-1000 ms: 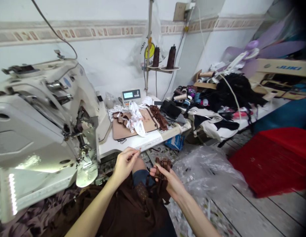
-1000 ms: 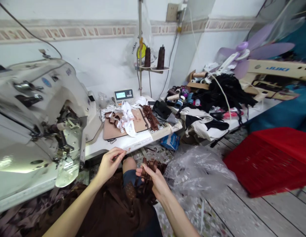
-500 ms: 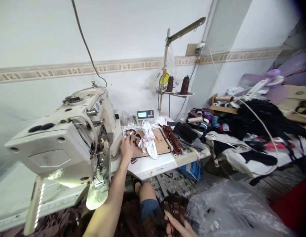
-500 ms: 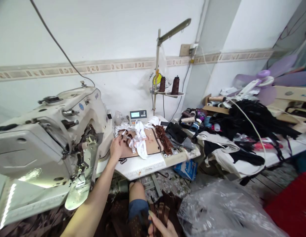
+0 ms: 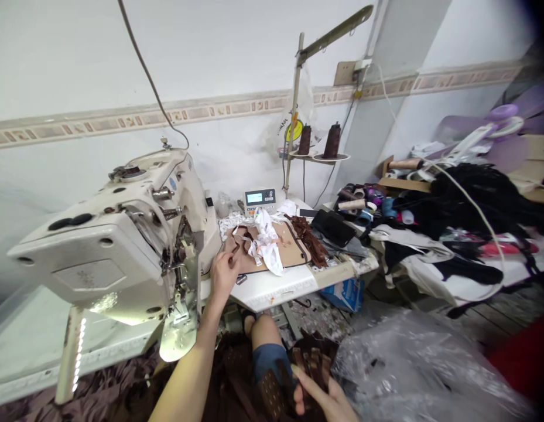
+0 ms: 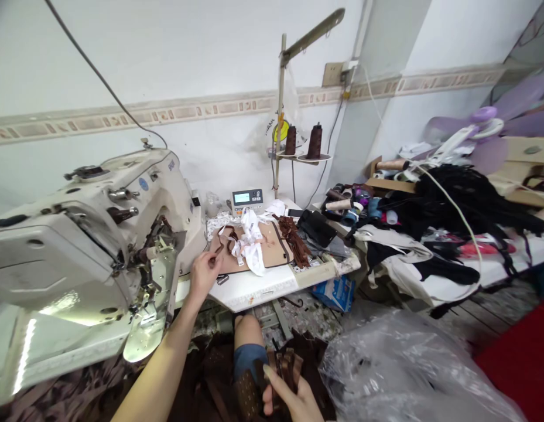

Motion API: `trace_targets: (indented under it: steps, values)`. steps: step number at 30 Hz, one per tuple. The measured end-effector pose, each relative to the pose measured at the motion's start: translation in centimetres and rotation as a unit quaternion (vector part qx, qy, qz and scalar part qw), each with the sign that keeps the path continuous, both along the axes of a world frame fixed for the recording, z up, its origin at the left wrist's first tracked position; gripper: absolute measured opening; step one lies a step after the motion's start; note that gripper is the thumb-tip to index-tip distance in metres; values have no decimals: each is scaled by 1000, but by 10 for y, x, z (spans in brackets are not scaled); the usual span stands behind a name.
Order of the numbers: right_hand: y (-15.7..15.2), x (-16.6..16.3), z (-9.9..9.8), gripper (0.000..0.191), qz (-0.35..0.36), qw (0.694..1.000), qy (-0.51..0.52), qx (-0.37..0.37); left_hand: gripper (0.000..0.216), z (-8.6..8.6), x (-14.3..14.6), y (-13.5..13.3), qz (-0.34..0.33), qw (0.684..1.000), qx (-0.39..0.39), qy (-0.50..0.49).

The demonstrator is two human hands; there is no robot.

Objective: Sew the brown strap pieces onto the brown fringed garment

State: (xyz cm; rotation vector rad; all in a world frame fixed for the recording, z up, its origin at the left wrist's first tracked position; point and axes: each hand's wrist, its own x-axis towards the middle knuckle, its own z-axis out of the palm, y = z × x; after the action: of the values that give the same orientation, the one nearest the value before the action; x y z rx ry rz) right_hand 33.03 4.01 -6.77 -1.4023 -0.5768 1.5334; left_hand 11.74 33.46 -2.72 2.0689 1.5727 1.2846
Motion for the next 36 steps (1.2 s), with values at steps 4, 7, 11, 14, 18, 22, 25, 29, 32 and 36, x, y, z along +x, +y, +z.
trace_targets:
  steps: [4, 7, 11, 14, 18, 22, 25, 29, 32, 36]
  values:
    - [11, 3, 22, 64, -20, 999, 18, 40, 22, 2, 0, -23, -1, 995, 0, -103]
    - [14, 4, 37, 58, -34, 998, 10, 58, 19, 10, 5, -43, -2, 987, 10, -159]
    - [11, 2, 44, 57, -36, 997, 4, 70, 18, 26, 12, -73, -15, 978, 15, -209]
    - [8, 2, 47, 56, -28, 997, -2, 71, 24, 37, 17, -93, -24, 968, 13, -249]
    - [7, 2, 52, 54, -48, 996, -1, 70, 29, 47, 19, -109, -34, 957, -4, -290]
    - [6, 0, 46, 59, -79, 994, 35, 65, 33, 51, 17, -115, -30, 950, -20, -309]
    - [6, -3, 33, 60, -67, 995, 33, 71, 32, 51, 16, -116, -23, 950, -27, -311]
    - [5, -4, 19, 64, -30, 997, 50, 55, 33, 58, 16, -119, -20, 954, -34, -296]
    - [3, -5, 21, 59, -60, 996, 49, 55, 31, 72, 17, -129, -38, 962, -27, -268]
    - [10, 0, 39, 52, -141, 985, 55, 77, 20, 94, 24, -155, -122, 970, -43, -204]
